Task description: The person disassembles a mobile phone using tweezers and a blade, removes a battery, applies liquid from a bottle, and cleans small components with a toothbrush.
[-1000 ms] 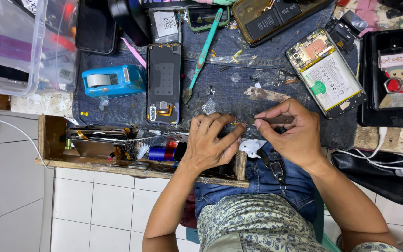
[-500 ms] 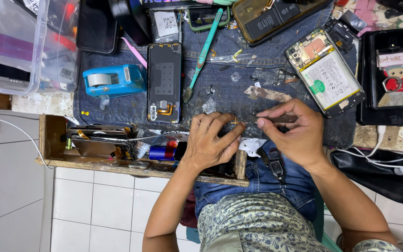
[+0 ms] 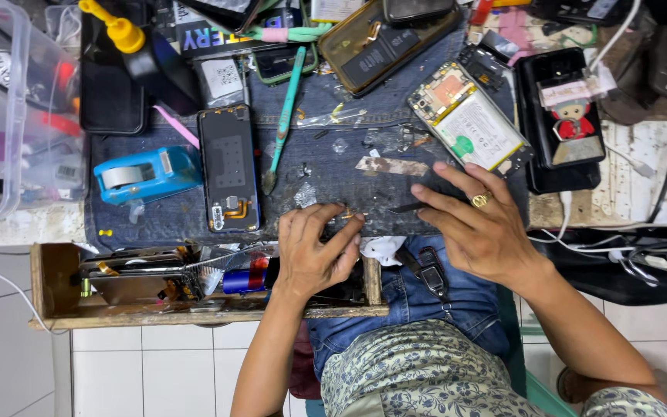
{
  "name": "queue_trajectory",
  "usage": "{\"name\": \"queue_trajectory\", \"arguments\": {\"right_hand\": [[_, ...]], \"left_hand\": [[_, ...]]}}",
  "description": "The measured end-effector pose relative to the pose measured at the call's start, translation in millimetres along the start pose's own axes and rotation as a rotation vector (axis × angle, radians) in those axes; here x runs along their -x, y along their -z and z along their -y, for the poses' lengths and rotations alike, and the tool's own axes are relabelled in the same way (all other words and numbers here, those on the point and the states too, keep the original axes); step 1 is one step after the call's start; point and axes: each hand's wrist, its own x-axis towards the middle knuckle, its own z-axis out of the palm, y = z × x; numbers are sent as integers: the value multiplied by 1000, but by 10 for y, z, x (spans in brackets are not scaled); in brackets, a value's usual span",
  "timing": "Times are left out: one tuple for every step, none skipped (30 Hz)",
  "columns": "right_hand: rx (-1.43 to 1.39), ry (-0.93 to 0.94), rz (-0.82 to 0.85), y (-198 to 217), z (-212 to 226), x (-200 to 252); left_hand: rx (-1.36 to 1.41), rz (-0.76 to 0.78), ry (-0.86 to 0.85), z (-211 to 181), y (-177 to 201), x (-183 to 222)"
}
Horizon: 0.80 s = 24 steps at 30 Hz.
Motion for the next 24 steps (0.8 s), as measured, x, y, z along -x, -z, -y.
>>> {"name": "queue_trajectory", "arguments": {"right_hand": [[-2, -12, -19, -14, -1, -14], [-5, -25, -39, -11, 4, -18], [-10, -25, -56, -3, 14, -20], [-15, -25, -74, 2, 26, -22], [-16, -29, -86, 20, 35, -7], [-43, -30, -101, 30, 40, 6], [-65, -37, -122, 30, 48, 22], [-87, -44, -143, 33, 59, 41], [-84, -53, -147, 33, 57, 45], [-82, -62, -151, 41, 69, 58], [-95, -59, -152, 27, 82, 52], [-87, -55, -138, 15, 95, 46], [-76, -57, -129, 4, 115, 50], [-66, -58, -121, -11, 136, 53], [-52, -64, -111, -20, 146, 54], [-37, -69, -102, -30, 157, 51], [-20, -76, -91, -39, 173, 52], [-13, -84, -91, -47, 192, 51], [-4, -93, -92, -44, 210, 52], [5, -103, -92, -43, 227, 51], [-12, -104, -109, -43, 240, 51], [-29, -106, -125, -39, 248, 53], [-44, -105, -145, -40, 242, 47], [-49, -100, -173, -45, 230, 38]], "left_hand": [[2, -1, -3, -2, -8, 0], [3, -3, -6, -4, -15, -1], [-2, -5, -5, -4, -7, 3], [-7, -7, -1, 0, 5, 7], [-4, -11, 4, -7, -1, 10], [-2, -14, 9, -18, -10, 12], [-1, -13, 4, -20, -22, 1], [0, -11, -1, -25, -25, -4], [-17, -15, 8, -31, -7, 7], [13, -20, -4, -20, -7, 4], [29, -25, -3, -13, 0, 12], [45, -29, -2, -7, 9, 21], [50, -33, -14, 1, 20, 24], [55, -37, -25, 3, 23, 22], [62, -43, -33, -3, 24, 21], [67, -53, -35, -3, 37, 25], [76, -65, -38, -9, 43, 30], [85, -76, -41, -13, 52, 37], [97, -86, -41, -9, 59, 39], [109, -96, -40, -2, 64, 44], [123, -105, -41, 1, 67, 58], [133, -137, -38, -13, 62, 83], [142, -172, -39, -18, 50, 105], [151, -207, -41, -8, 52, 141]]}}
